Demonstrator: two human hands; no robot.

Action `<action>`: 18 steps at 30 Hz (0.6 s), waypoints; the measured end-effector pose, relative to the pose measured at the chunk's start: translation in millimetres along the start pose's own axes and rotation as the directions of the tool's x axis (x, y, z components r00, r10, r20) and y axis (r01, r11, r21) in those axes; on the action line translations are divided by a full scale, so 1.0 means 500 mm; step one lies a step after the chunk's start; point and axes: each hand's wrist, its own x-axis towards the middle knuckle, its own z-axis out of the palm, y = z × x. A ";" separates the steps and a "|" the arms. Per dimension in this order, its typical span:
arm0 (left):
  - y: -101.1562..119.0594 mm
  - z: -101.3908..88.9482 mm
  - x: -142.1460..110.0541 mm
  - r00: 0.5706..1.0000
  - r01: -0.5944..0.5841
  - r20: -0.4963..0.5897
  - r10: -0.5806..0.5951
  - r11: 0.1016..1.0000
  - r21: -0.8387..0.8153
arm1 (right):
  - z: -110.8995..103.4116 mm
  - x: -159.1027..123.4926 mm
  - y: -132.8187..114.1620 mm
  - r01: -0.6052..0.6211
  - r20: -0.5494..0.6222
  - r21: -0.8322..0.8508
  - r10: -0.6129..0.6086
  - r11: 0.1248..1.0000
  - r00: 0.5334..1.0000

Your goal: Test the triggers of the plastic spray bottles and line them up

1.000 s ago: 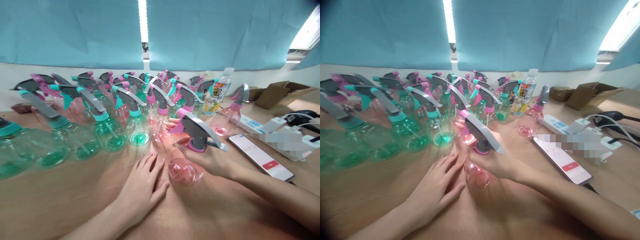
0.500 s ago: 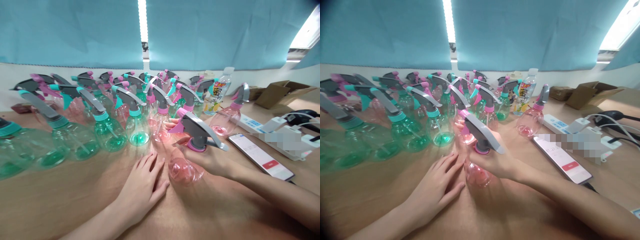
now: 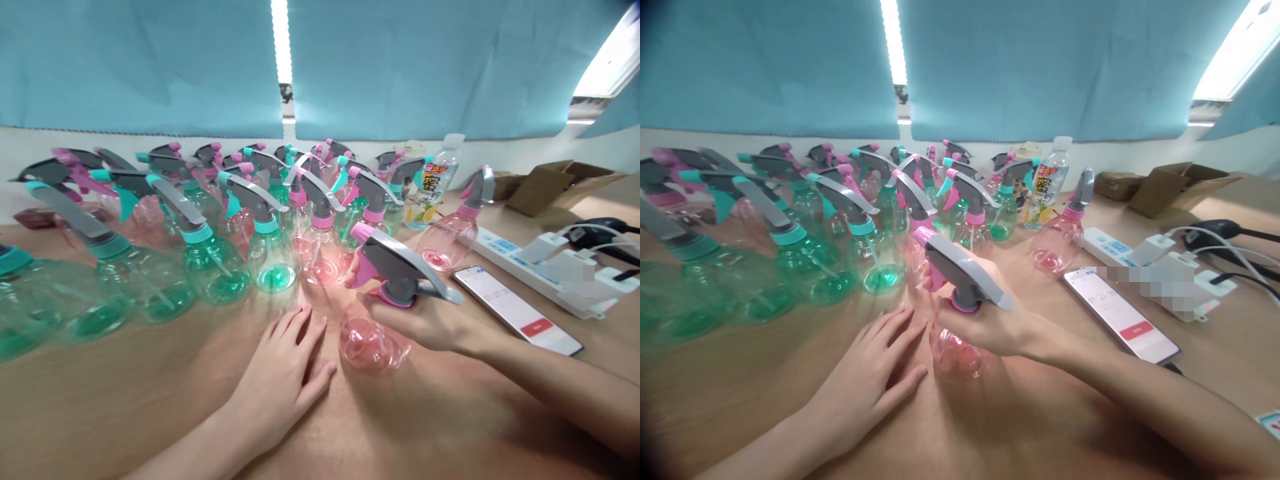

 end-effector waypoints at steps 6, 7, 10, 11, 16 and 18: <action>0.000 0.000 0.001 1.000 0.006 0.009 -0.006 1.000 -0.013 | -0.001 -0.003 0.012 -0.053 0.036 0.029 0.052 0.998 0.998; 0.000 0.000 0.001 1.000 0.007 0.012 -0.007 1.000 -0.013 | 0.001 -0.003 0.016 -0.074 0.033 0.035 0.073 0.997 0.997; -0.001 0.001 0.000 1.000 -0.001 -0.002 0.001 1.000 -0.017 | 0.009 -0.003 0.027 -0.116 0.004 0.054 0.116 0.992 0.993; -0.002 0.001 0.000 1.000 -0.006 -0.012 0.006 1.000 -0.020 | 0.011 -0.003 0.029 -0.126 -0.003 0.053 0.126 0.991 0.992; -0.003 0.003 -0.001 0.999 -0.011 -0.030 0.010 1.000 -0.021 | 0.014 -0.005 0.023 -0.142 -0.031 0.017 0.143 0.990 0.989; -0.003 0.004 0.000 0.999 -0.013 -0.033 0.013 1.000 -0.015 | 0.012 -0.005 0.020 -0.142 -0.047 0.004 0.142 0.990 0.989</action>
